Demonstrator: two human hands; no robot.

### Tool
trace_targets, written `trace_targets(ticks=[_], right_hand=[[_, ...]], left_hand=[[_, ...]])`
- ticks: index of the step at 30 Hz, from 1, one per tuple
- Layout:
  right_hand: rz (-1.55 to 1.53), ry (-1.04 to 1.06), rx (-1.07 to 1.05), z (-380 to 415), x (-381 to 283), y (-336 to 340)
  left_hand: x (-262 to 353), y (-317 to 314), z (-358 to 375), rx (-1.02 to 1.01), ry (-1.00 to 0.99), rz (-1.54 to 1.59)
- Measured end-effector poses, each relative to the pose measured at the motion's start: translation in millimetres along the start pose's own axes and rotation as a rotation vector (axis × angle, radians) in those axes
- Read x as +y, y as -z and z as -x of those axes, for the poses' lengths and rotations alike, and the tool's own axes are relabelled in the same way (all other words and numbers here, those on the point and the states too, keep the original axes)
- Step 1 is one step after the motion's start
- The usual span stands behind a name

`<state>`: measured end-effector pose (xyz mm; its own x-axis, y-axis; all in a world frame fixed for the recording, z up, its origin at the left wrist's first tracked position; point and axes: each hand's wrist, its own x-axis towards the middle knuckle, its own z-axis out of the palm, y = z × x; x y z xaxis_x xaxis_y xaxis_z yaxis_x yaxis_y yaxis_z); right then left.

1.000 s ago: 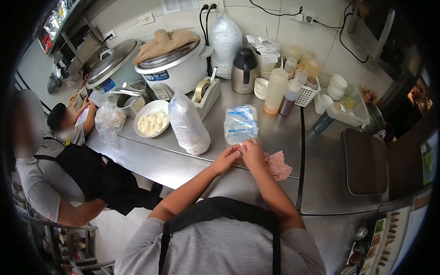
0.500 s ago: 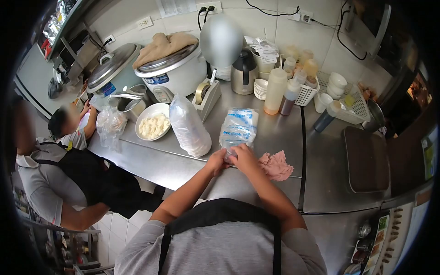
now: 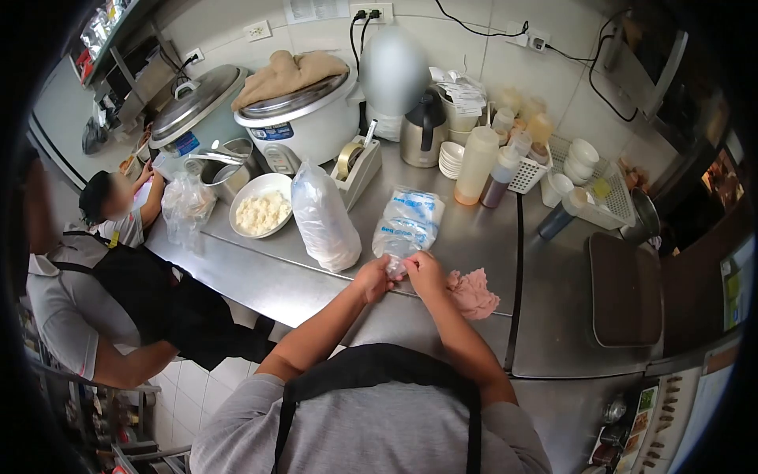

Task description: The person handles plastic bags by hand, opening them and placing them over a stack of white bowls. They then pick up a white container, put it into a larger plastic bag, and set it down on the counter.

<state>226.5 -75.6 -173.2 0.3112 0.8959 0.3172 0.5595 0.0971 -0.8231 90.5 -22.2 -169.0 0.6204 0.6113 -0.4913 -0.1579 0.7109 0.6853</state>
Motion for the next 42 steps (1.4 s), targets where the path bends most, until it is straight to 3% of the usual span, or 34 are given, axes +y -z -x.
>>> trace_targets(ticks=[2,4,7,10,14,19,20,24,28,29,32,35,38,42], right_hand=[[-0.069,-0.105,-0.011,3,14,-1],[-0.076,-0.199,-0.010,7,1,8],[-0.079,-0.067,0.041,7,-33,10],[0.130,0.219,0.047,-4,-13,-5],[-0.029,0.037,0.039,-14,7,-9],[-0.151,-0.181,-0.072,-16,3,-13],[-0.171,-0.163,-0.082,-15,4,-16],[-0.091,-0.086,-0.041,-15,-1,-12],[0.070,-0.018,0.189,-18,-2,1],[0.187,0.194,0.240,-17,-4,4],[0.419,0.370,-0.179,-6,-31,-1],[0.393,0.211,-0.408,-5,-51,-17],[0.518,0.255,-0.206,-6,-59,-27],[0.531,0.127,-0.293,-15,-53,-34]], left_hand=[[0,3,3,0.089,-0.013,0.166],[9,5,9,0.074,0.010,0.096],[6,4,6,-0.016,-0.015,-0.057],[-2,2,8,-0.007,-0.031,-0.134],[3,14,14,0.076,-0.085,-0.007],[-5,8,16,0.086,-0.309,-0.374],[-10,9,10,0.071,-0.352,-0.494],[-6,13,5,0.213,-0.282,-0.304],[0,19,10,0.264,-0.258,-0.072],[-2,17,12,0.260,-0.271,-0.076],[-5,18,11,0.264,-0.282,-0.119],[-7,21,12,0.211,-0.313,-0.063],[-7,23,19,0.150,-0.387,-0.189],[-4,26,21,0.087,-0.476,-0.398]])
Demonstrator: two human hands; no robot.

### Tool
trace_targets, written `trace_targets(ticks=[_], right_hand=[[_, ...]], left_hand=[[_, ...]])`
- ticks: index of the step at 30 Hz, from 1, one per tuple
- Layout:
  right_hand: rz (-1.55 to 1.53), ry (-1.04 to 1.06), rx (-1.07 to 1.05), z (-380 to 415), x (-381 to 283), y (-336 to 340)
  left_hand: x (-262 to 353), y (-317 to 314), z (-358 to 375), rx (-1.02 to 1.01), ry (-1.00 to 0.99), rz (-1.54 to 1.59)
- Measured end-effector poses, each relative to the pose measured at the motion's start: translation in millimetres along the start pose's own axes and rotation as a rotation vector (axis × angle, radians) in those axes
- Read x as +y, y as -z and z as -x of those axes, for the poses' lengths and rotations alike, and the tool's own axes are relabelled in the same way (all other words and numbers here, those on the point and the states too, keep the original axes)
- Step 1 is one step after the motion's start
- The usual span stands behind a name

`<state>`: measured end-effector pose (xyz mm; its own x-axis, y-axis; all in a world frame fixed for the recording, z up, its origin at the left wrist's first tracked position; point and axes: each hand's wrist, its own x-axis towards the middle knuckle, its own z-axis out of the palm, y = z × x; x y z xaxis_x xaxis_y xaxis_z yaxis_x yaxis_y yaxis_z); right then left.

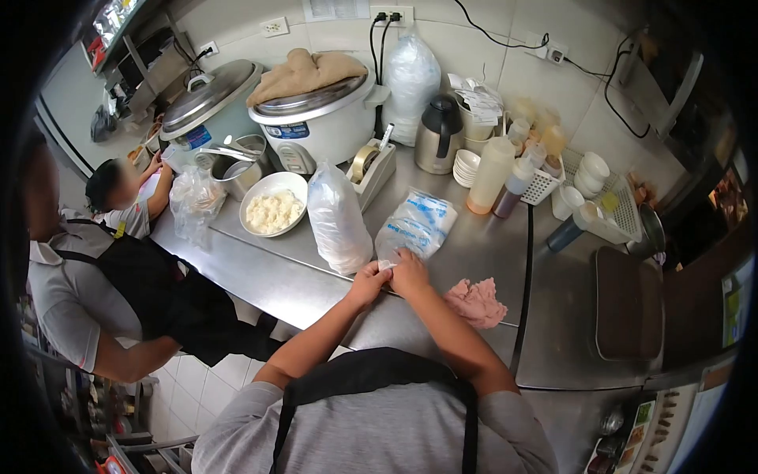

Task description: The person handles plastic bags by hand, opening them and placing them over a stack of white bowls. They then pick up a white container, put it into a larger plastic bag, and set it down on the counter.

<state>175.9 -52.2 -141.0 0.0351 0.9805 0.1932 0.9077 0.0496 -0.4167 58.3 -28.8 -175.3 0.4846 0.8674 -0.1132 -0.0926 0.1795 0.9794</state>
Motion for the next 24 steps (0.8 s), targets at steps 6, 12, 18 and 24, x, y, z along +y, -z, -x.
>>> trace_targets(ticks=[6,12,18,24], right_hand=[[-0.063,-0.041,-0.021,1,39,-11],[-0.186,-0.070,0.147,15,58,-3],[0.063,0.116,0.292,40,31,32],[-0.578,0.131,-0.170,111,16,44]], left_hand=[[1,-4,11,0.199,-0.472,-0.756],[33,-35,-11,0.112,-0.724,-1.210],[5,-35,-69,0.070,-0.760,-1.258],[-8,-31,-104,0.144,-0.590,-1.287]])
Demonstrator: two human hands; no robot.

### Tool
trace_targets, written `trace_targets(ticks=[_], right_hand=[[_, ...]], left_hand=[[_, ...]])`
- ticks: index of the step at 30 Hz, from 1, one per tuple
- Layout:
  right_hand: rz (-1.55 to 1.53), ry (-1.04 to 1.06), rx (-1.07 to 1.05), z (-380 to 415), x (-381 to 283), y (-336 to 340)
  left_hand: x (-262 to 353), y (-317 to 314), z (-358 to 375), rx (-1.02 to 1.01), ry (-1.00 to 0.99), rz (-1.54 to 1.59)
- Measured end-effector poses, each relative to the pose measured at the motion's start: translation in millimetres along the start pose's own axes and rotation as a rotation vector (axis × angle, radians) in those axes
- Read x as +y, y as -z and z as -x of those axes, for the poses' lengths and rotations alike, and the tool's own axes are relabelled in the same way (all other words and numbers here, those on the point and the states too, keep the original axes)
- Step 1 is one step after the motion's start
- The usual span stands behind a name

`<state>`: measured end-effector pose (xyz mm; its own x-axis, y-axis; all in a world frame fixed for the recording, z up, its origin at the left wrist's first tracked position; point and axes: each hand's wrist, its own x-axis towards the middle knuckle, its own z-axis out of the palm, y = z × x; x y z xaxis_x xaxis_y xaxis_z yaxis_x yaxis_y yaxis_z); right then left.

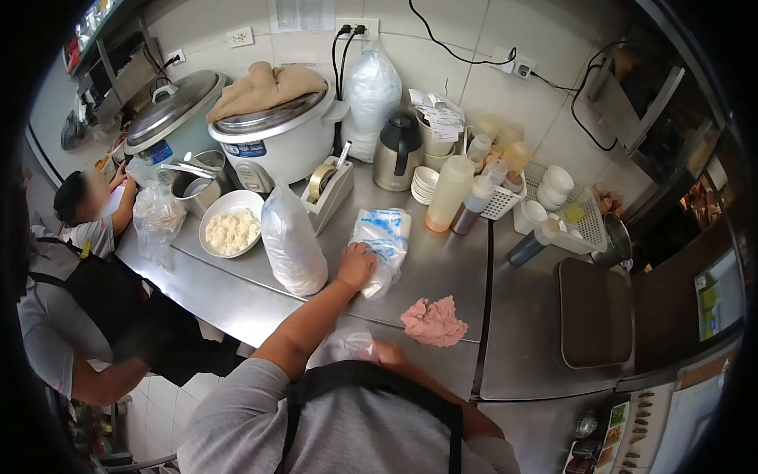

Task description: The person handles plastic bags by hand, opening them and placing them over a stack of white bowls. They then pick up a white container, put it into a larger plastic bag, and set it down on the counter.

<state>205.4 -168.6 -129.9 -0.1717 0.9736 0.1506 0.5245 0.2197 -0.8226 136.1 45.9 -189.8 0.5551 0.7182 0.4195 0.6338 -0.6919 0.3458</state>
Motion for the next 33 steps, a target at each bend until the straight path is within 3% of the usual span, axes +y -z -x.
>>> trace_targets(ticks=[2,5,8,14,17,20,23,26,29,32,33], right_hand=[[-0.278,-0.156,-0.213,0,-17,15],[-0.119,-0.387,-0.052,-22,7,19],[0.511,-0.164,0.057,-41,36,13],[0.583,-0.588,-0.199,-102,35,13],[0.734,-0.448,-0.220,-119,64,15],[0.951,-0.480,-0.411,-133,81,15],[0.780,-0.503,-0.187,-130,96,5],[0.681,-0.324,0.077,-106,53,11],[0.355,0.143,0.488,-90,49,23],[-0.524,-0.420,0.528,-79,12,43],[-0.622,-0.376,0.579,-76,9,45]], left_hand=[[7,6,-3,0.013,0.049,-0.026],[12,18,-3,0.054,-0.010,0.146],[6,19,0,0.080,-0.115,0.183],[32,61,11,-0.041,-0.324,0.215],[47,63,23,-0.072,-0.286,0.344],[53,56,30,-0.051,-0.230,0.424],[47,55,30,-0.042,-0.111,0.394],[34,60,29,-0.059,-0.018,0.375],[21,64,26,-0.053,-0.022,0.510],[34,84,34,-0.150,0.061,0.906],[41,87,39,-0.236,0.136,1.110]])
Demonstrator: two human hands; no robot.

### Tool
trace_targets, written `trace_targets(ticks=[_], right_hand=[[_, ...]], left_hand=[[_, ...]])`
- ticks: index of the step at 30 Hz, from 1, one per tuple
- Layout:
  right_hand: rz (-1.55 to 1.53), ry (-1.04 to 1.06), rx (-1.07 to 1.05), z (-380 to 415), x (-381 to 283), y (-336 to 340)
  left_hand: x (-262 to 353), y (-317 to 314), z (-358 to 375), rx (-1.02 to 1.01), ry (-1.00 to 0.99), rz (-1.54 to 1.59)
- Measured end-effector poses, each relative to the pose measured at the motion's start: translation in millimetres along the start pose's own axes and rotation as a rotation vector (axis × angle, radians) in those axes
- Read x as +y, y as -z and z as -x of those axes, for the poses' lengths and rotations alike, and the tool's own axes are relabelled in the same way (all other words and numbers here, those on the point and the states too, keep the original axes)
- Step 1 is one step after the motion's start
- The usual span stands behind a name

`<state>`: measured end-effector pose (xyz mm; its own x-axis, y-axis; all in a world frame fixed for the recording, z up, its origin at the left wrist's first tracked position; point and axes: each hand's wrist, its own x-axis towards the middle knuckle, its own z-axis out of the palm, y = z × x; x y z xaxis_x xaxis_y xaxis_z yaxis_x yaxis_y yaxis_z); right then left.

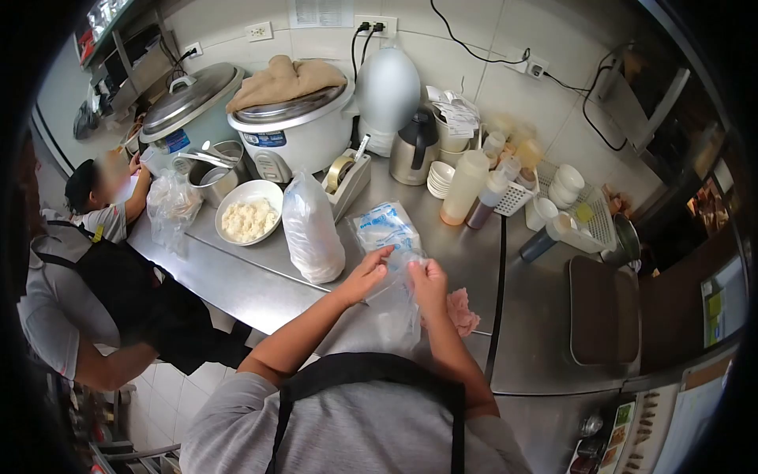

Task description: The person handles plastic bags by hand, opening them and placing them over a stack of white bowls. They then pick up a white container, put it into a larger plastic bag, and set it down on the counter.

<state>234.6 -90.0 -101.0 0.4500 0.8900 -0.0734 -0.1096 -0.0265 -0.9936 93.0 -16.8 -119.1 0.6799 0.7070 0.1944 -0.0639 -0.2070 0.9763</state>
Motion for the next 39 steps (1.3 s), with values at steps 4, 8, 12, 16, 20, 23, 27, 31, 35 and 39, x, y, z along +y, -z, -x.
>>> trace_targets(ticks=[4,8,12,16,20,23,27,31,35,39], right_hand=[[-0.301,0.047,0.082,12,-14,-7],[-0.246,0.090,0.081,17,1,-10],[-0.230,0.092,0.009,32,-7,0],[0.833,0.394,0.104,44,28,60],[1.364,0.517,0.140,56,72,92],[1.115,0.172,-0.147,32,22,64],[0.458,0.422,-0.486,49,-74,-21],[0.368,0.359,-0.901,48,-85,-55],[0.360,0.076,-0.872,31,-67,-59],[0.265,0.056,-0.657,30,-64,-66]], left_hand=[[30,-16,28,-0.132,0.136,0.409],[6,-26,30,-0.077,0.205,0.482],[35,-4,37,0.105,0.396,0.531],[49,20,50,0.326,0.330,0.544],[47,40,63,0.327,0.162,0.452],[73,52,79,0.159,0.113,0.230],[103,68,92,-0.121,0.095,0.057],[109,79,101,-0.242,0.153,-0.079],[110,95,115,-0.142,0.155,-0.107],[112,98,130,0.024,0.294,0.094]])
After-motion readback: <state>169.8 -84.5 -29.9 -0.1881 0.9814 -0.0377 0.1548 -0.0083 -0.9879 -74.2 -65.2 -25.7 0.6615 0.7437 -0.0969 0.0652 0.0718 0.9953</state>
